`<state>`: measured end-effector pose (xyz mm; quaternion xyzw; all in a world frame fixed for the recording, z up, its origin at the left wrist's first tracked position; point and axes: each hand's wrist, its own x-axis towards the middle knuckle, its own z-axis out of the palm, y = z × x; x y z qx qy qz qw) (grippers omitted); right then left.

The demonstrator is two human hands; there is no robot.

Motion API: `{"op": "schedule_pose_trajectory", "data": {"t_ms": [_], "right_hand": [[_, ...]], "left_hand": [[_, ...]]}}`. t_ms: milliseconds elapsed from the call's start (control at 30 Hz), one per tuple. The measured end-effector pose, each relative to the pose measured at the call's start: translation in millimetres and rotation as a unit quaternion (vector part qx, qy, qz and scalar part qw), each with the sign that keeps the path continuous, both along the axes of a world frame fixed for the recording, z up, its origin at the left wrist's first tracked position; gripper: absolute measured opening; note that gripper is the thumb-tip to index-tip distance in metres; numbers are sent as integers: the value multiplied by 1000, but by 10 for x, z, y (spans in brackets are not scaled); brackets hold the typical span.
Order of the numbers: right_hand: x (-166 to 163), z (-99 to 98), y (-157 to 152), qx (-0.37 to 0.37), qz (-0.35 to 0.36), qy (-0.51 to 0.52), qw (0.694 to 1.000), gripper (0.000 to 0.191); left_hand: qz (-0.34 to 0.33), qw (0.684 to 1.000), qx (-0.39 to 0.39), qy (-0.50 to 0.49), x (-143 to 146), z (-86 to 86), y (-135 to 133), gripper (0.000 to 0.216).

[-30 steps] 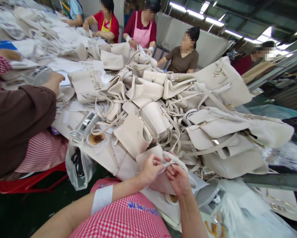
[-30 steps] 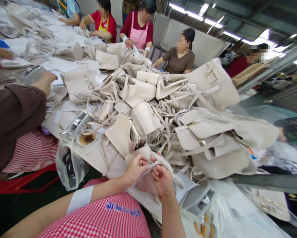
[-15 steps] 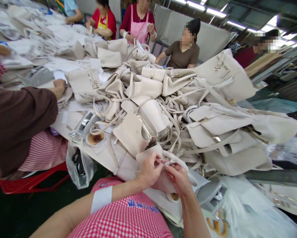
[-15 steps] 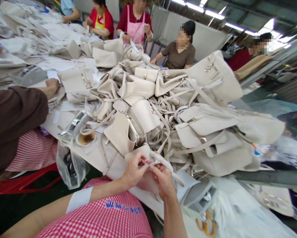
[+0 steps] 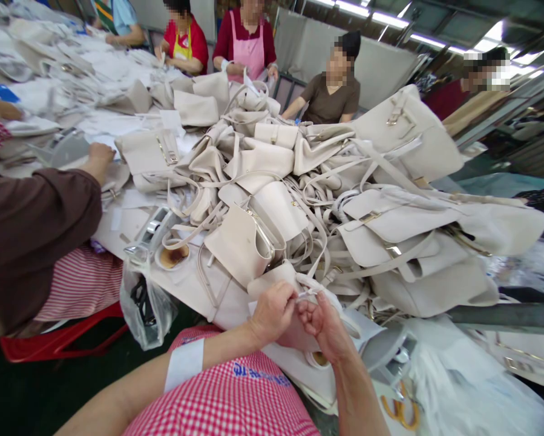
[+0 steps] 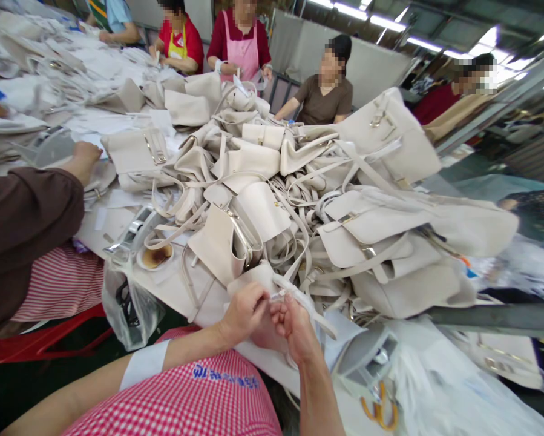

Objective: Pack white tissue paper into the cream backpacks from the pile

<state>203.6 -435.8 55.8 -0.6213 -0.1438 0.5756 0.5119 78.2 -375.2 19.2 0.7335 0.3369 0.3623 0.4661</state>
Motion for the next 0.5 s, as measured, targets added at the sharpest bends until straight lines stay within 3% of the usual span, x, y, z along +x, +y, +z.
{"op": "schedule_pose_trajectory", "data": {"t_ms": [100, 200, 500], "right_hand": [[-29, 65, 44, -28, -22, -13, 999, 53], [-36, 69, 66, -14, -3, -40, 999, 43], [36, 14, 22, 34, 35, -73, 996, 26]], "left_hand": [[-24, 998, 57, 28, -5, -37, 7, 16], [-34, 997, 65, 34, -15, -41, 21, 18], [-33, 998, -56, -19, -37, 71, 77, 14]]}}
